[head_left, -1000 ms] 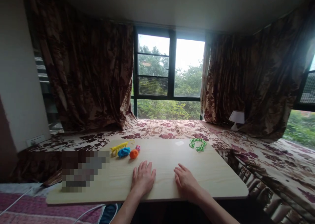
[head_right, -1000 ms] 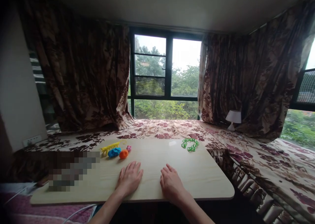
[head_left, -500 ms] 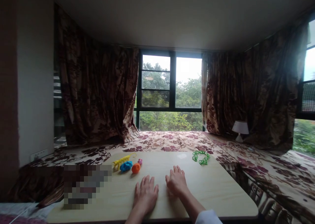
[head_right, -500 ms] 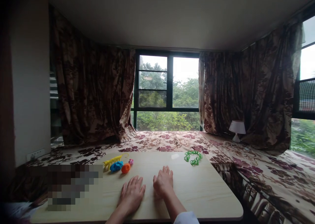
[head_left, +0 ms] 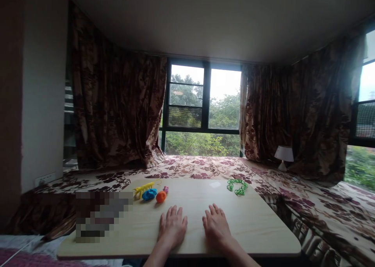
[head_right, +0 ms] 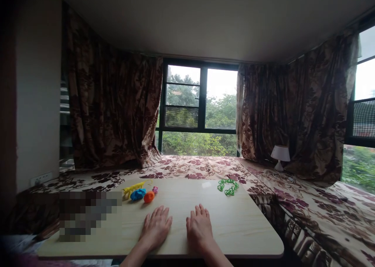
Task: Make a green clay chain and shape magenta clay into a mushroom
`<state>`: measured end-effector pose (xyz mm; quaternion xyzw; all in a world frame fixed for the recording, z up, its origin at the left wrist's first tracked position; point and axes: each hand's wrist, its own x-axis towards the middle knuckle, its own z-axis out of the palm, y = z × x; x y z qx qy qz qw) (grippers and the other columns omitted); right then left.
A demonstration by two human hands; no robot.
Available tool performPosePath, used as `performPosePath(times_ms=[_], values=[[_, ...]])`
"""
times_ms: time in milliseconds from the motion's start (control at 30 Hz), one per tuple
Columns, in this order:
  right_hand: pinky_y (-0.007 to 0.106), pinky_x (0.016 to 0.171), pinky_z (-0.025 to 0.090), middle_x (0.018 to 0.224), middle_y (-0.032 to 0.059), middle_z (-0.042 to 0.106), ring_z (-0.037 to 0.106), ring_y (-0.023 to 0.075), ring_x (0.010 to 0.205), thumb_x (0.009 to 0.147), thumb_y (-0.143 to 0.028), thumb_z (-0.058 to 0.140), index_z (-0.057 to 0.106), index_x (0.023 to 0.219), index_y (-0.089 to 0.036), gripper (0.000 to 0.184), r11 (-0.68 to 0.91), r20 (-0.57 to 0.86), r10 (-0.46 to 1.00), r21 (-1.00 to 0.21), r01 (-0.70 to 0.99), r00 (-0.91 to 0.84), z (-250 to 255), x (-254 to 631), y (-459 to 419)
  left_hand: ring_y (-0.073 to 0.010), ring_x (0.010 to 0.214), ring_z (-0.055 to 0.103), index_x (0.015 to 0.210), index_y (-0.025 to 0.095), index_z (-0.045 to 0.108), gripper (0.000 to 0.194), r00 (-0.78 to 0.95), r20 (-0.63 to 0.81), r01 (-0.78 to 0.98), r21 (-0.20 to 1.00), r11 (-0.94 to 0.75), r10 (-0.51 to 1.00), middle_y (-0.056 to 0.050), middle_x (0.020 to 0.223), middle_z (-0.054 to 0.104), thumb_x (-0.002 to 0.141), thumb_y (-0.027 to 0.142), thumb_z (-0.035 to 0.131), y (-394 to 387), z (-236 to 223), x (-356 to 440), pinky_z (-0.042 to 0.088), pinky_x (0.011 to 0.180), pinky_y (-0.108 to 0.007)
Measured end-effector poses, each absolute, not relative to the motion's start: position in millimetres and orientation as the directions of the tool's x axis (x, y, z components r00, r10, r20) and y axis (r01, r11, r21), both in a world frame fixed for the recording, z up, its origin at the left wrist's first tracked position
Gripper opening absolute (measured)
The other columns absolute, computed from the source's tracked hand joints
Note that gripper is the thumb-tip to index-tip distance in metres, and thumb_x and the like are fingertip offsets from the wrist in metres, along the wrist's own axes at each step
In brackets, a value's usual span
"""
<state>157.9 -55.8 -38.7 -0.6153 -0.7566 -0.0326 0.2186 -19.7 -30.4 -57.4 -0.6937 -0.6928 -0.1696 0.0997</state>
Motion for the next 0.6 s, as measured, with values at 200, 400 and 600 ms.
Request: performPosePath(times_ms=[200,400,600], values=[[0.052,0.096,0.026,0.131,0.0169,0.042,0.034,0.0298,0.123,0.088,-0.032,0.028,0.056,0.111,-0.012,0.041,0.144,0.265,0.961,-0.259,0.955,-0.074,-13.4,133.0,5.6,-0.0249,0.127,0.028,0.125,0.02,0.046,0.051,-0.008,0.39,0.992,0.12,-0.042,0.921,-0.01,0.136,0.04,0.083,0.041,0.026,-26.2,-60.8,-22.5,0.011,0.103,-0.047],[0.044,0.103,0.018,0.135,0.0053,0.04,0.02,0.0236,0.13,0.091,-0.039,0.022,0.055,0.114,-0.022,0.044,0.259,0.269,0.943,-0.236,0.936,-0.193,-24.4,151.4,-32.5,-0.0246,0.126,0.029,0.125,0.021,0.045,0.051,-0.009,0.376,0.988,0.147,-0.05,0.927,-0.01,0.136,0.039,0.083,0.043,0.027,-27.2,-60.0,-21.5,0.013,0.102,-0.047],[0.038,0.104,0.019,0.143,0.0038,0.026,0.018,0.0215,0.132,0.09,-0.039,0.023,0.033,0.134,-0.02,0.049,0.381,0.328,0.896,-0.227,0.896,-0.298,-43.2,174.9,-105.5,-0.0254,0.125,0.029,0.123,0.02,0.045,0.049,0.006,0.392,0.989,0.136,-0.064,0.92,-0.011,0.134,0.041,0.084,0.043,0.026,-26.2,-60.5,-19.9,0.014,0.102,-0.048]])
